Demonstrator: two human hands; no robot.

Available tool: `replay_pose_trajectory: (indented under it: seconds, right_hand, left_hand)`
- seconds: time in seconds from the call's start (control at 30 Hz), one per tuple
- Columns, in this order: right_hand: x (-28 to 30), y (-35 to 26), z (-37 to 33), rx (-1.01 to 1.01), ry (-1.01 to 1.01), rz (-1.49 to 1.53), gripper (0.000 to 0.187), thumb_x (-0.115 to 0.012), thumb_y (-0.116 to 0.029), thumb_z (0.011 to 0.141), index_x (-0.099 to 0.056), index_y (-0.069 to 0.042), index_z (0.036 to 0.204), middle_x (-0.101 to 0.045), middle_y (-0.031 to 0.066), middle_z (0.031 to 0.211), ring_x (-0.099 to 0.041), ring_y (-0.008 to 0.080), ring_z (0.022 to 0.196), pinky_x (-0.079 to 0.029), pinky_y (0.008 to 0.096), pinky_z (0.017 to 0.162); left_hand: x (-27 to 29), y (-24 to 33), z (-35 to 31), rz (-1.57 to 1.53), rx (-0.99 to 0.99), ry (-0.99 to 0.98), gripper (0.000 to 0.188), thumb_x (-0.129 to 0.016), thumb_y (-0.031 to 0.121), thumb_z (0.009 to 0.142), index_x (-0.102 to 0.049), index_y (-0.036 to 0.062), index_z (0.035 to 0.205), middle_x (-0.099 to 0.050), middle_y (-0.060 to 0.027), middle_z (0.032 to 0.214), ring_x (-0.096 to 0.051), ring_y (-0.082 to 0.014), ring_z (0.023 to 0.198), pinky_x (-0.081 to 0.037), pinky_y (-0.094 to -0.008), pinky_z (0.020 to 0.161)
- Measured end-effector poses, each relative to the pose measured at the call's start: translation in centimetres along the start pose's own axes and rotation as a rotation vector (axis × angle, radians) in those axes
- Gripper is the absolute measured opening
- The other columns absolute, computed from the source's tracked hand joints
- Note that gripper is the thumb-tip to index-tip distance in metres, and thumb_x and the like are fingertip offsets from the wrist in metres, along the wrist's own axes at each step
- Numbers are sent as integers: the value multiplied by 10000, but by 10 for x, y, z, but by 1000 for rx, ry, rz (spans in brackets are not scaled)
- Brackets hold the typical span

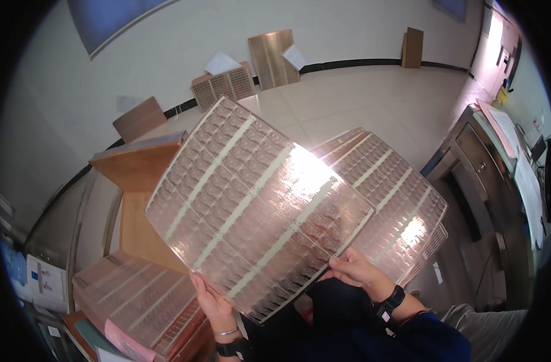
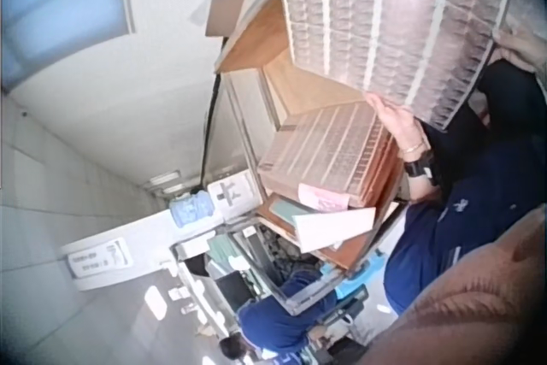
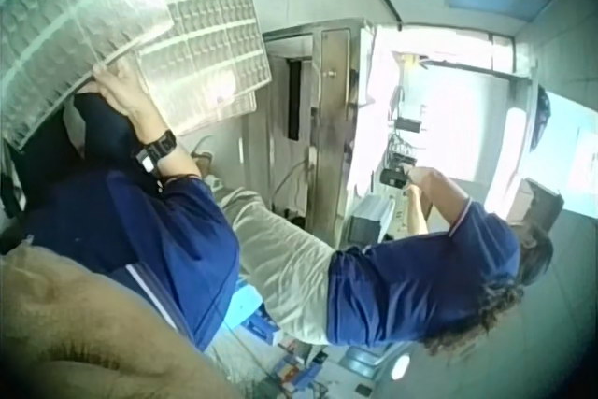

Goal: Inspecting and organizing thin, shiny metal component sheets in an industrial environment.

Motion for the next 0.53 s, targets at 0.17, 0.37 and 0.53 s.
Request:
replay_pose_trajectory:
  seconds: [0.17,0.37,0.53]
  right_hand:
    - [-17,46,13,-187,-50,25,464,-467,-81,921,-288,-80,1350,-424,122,1311,-475,273,1159,-435,486,934]
    - [-46,46,74,-157,6,-93,361,-496,-102,911,-416,-29,1255,-538,115,1179,-571,248,1028,-540,429,796]
    - [-65,93,172,-248,-88,-415,465,-505,-128,911,-335,-60,1339,-454,108,1294,-511,262,1121,-532,401,786]
  left_hand:
    - [2,0,1,6,-1,3,415,-395,220,953,-328,71,1335,-417,-81,1326,-404,-250,1205,-323,-389,1020]
    - [-15,37,2,170,-311,106,491,-390,190,954,-212,70,1395,-323,-114,1393,-344,-264,1251,-265,-365,1047]
    - [-18,56,-13,402,-471,-2,603,-440,231,944,-91,201,1436,-141,-83,1477,-153,-254,1351,-120,-433,1095]
Point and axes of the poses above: each hand's wrist, its own z-axis towards the middle knuckle, its own x-axis out of the back of the hand, y = z × x, the point moved 4 cm from there along z, towards the middle knuckle
